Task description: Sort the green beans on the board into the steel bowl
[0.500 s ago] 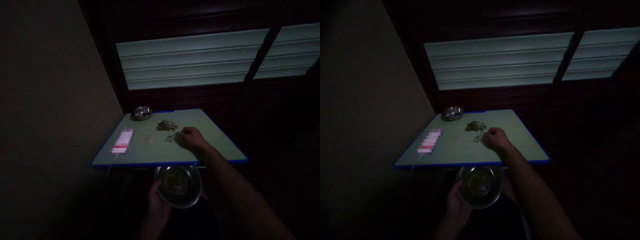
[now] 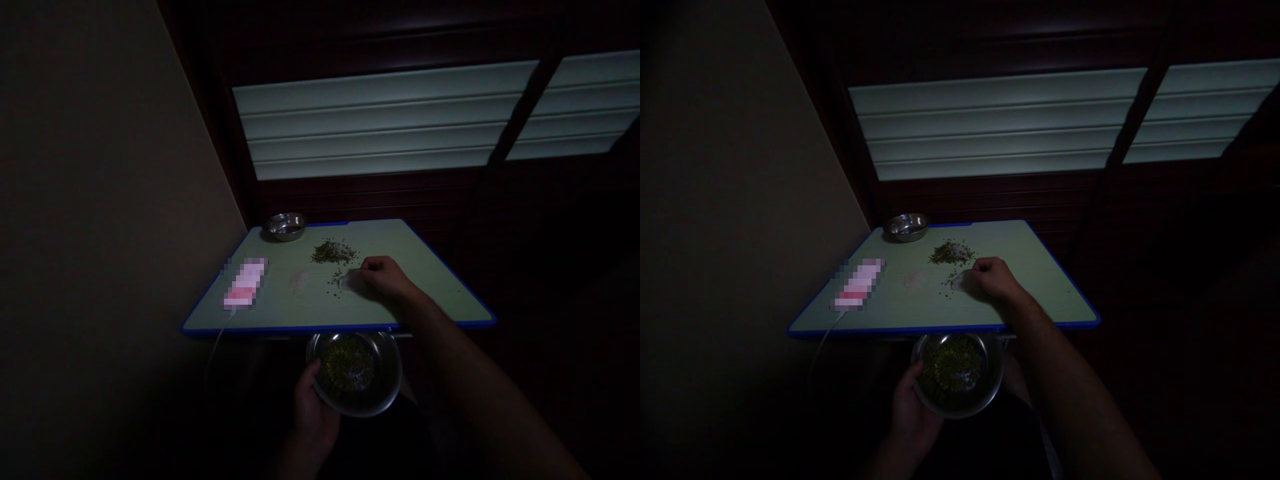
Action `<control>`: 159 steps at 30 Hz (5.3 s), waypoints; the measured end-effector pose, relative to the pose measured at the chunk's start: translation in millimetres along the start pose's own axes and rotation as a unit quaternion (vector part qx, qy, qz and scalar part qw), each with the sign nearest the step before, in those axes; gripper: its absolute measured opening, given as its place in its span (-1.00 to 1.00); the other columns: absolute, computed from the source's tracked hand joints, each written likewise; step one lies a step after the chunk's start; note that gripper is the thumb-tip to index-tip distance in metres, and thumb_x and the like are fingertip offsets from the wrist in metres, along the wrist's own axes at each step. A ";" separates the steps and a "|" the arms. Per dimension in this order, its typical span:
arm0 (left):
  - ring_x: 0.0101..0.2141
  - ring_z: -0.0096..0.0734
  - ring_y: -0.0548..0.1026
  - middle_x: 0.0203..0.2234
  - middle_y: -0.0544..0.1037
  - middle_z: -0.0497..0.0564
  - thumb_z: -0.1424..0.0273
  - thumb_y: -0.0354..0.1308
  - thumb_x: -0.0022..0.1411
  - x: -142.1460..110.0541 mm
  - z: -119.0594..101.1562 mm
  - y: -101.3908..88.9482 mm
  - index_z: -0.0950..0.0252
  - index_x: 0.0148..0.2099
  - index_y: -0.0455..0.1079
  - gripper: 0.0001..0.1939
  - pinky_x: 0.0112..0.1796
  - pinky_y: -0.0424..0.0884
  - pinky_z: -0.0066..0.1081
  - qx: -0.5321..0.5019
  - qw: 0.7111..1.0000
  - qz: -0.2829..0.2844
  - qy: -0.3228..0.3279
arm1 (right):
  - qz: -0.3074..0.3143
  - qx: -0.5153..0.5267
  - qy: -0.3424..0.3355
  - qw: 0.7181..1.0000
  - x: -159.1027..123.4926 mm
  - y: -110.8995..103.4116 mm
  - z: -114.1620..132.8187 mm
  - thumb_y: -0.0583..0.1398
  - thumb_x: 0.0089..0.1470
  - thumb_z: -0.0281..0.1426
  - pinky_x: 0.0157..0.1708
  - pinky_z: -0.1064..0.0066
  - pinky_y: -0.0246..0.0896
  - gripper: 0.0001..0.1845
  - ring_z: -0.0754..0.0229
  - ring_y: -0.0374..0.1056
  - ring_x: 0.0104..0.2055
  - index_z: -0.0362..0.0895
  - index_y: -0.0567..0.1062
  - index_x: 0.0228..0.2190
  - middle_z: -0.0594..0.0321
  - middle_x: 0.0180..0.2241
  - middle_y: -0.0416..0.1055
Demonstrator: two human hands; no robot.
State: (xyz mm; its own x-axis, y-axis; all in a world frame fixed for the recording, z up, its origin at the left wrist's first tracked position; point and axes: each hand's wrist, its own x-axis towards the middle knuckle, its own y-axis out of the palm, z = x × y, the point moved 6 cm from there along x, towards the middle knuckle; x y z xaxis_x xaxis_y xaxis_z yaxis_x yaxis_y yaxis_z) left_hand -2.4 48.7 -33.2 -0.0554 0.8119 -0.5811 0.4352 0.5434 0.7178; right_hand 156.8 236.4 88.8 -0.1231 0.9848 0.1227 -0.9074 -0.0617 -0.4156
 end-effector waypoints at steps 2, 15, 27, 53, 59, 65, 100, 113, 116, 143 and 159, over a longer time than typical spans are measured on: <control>-0.23 -0.16 0.60 -0.30 0.67 0.12 0.37 0.12 0.16 -0.6 -0.4 0.6 0.34 -0.14 0.53 -0.74 -0.06 0.48 -0.13 0.000 1.000 0.000 0.003 | 0.014 0.006 0.003 1.000 -0.6 1.0 0.3 0.13 -0.30 -0.35 -0.58 0.46 -0.04 -0.88 0.35 0.06 -0.61 -0.14 0.35 -0.69 0.38 -0.71 0.17; -0.23 -0.19 0.60 -0.32 0.67 0.10 0.38 0.14 0.14 2.7 0.9 -1.2 0.32 -0.17 0.54 -0.76 -0.11 0.50 -0.18 -0.003 1.000 -0.002 0.010 | 0.019 -0.016 -0.001 1.000 0.0 3.3 -3.7 0.15 -0.28 -0.33 -0.59 0.47 -0.07 -0.86 0.35 0.06 -0.61 -0.14 0.34 -0.68 0.38 -0.71 0.16; -0.25 -0.20 0.60 -0.32 0.67 0.11 0.37 0.14 0.14 0.5 1.7 -2.5 0.35 -0.17 0.53 -0.76 -0.16 0.51 -0.23 -0.004 1.000 -0.010 0.003 | 0.013 -0.033 -0.005 0.999 -0.9 3.3 -1.7 0.14 -0.26 -0.31 -0.57 0.46 -0.02 -0.85 0.33 0.10 -0.60 -0.15 0.38 -0.67 0.36 -0.69 0.22; -0.29 -0.20 0.61 -0.33 0.67 0.10 0.39 0.15 0.14 1.6 1.3 -0.8 0.33 -0.21 0.54 -0.79 -0.19 0.49 -0.23 -0.006 1.000 -0.008 0.009 | 0.105 0.006 -0.024 0.994 -7.5 18.5 2.4 0.26 -0.20 -0.23 -0.58 0.46 -0.03 -0.74 0.35 0.11 -0.59 -0.18 0.41 -0.62 0.34 -0.67 0.26; -0.22 -0.15 0.59 -0.29 0.66 0.13 0.38 0.16 0.13 1.1 -1.8 -0.4 0.34 -0.16 0.54 -0.76 -0.12 0.48 -0.19 -0.016 1.000 -0.006 0.004 | 0.152 0.036 -0.010 0.988 -14.6 25.2 8.6 0.30 -0.22 -0.23 -0.57 0.47 0.01 -0.72 0.36 0.13 -0.59 -0.21 0.45 -0.59 0.32 -0.64 0.31; -0.15 -0.10 0.57 -0.25 0.65 0.13 0.37 0.17 0.12 0.5 -3.8 2.4 0.32 -0.08 0.52 -0.69 -0.08 0.48 -0.13 -0.020 1.000 0.013 0.009 | 0.264 0.027 -0.010 0.964 -25.7 32.1 12.2 0.29 -0.17 -0.24 -0.59 0.48 0.00 -0.74 0.38 0.12 -0.63 -0.22 0.49 -0.58 0.35 -0.67 0.32; -0.20 -0.15 0.61 -0.25 0.67 0.13 0.38 0.15 0.16 2.2 -9.3 -0.1 0.34 -0.16 0.54 -0.76 -0.09 0.49 -0.18 -0.049 0.999 0.018 0.008 | 0.078 -0.040 -0.051 0.995 0.1 35.8 32.9 0.26 -0.09 -0.24 -0.57 0.44 0.01 -0.74 0.30 0.19 -0.58 -0.20 0.51 -0.57 0.27 -0.62 0.36; -0.20 -0.18 0.61 -0.25 0.68 0.10 0.41 0.15 0.16 3.6 -11.2 -4.2 0.32 -0.15 0.56 -0.77 -0.01 0.43 -0.15 -0.061 0.998 0.016 0.013 | 0.103 -0.229 -0.148 0.957 16.9 50.2 50.5 0.20 -0.02 -0.37 -0.44 0.46 0.09 -0.83 0.26 0.32 -0.46 -0.16 0.57 -0.52 0.28 -0.53 0.49; -0.21 -0.18 0.61 -0.24 0.68 0.12 0.42 0.15 0.16 3.6 -11.0 -4.7 0.34 -0.15 0.55 -0.77 -0.03 0.44 -0.17 -0.063 0.998 0.012 0.010 | 0.105 -0.208 -0.151 0.961 15.0 46.6 46.2 0.20 -0.01 -0.34 -0.45 0.46 0.08 -0.80 0.27 0.30 -0.48 -0.17 0.56 -0.52 0.29 -0.55 0.46; -0.19 -0.13 0.61 -0.29 0.68 0.10 0.36 0.14 0.16 3.9 -16.9 -2.6 0.32 -0.11 0.52 -0.73 -0.04 0.46 -0.10 -0.060 0.998 0.005 0.019 | 0.330 -0.102 -0.143 0.928 -24.6 64.9 57.5 0.23 0.06 -0.22 -0.46 0.46 0.14 -0.72 0.31 0.24 -0.51 -0.19 0.56 -0.44 0.31 -0.55 0.42; -0.19 -0.12 0.59 -0.28 0.66 0.15 0.38 0.17 0.13 1.7 -9.9 -2.2 0.37 -0.11 0.53 -0.71 -0.06 0.47 -0.14 -0.044 0.999 0.015 0.010 | 0.101 -0.056 -0.016 0.993 -30.2 17.8 26.8 0.22 -0.11 -0.23 -0.59 0.48 0.03 -0.75 0.32 0.15 -0.59 -0.16 0.42 -0.59 0.32 -0.64 0.30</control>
State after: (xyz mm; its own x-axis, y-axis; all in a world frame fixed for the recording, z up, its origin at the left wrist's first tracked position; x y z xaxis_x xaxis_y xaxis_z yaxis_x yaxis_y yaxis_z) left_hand -12.4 51.0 -31.9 -0.0624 0.8318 -0.5515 0.3571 0.5346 0.7659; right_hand 133.6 201.2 101.8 -0.3128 0.9482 0.0552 -0.8125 -0.2370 -0.5326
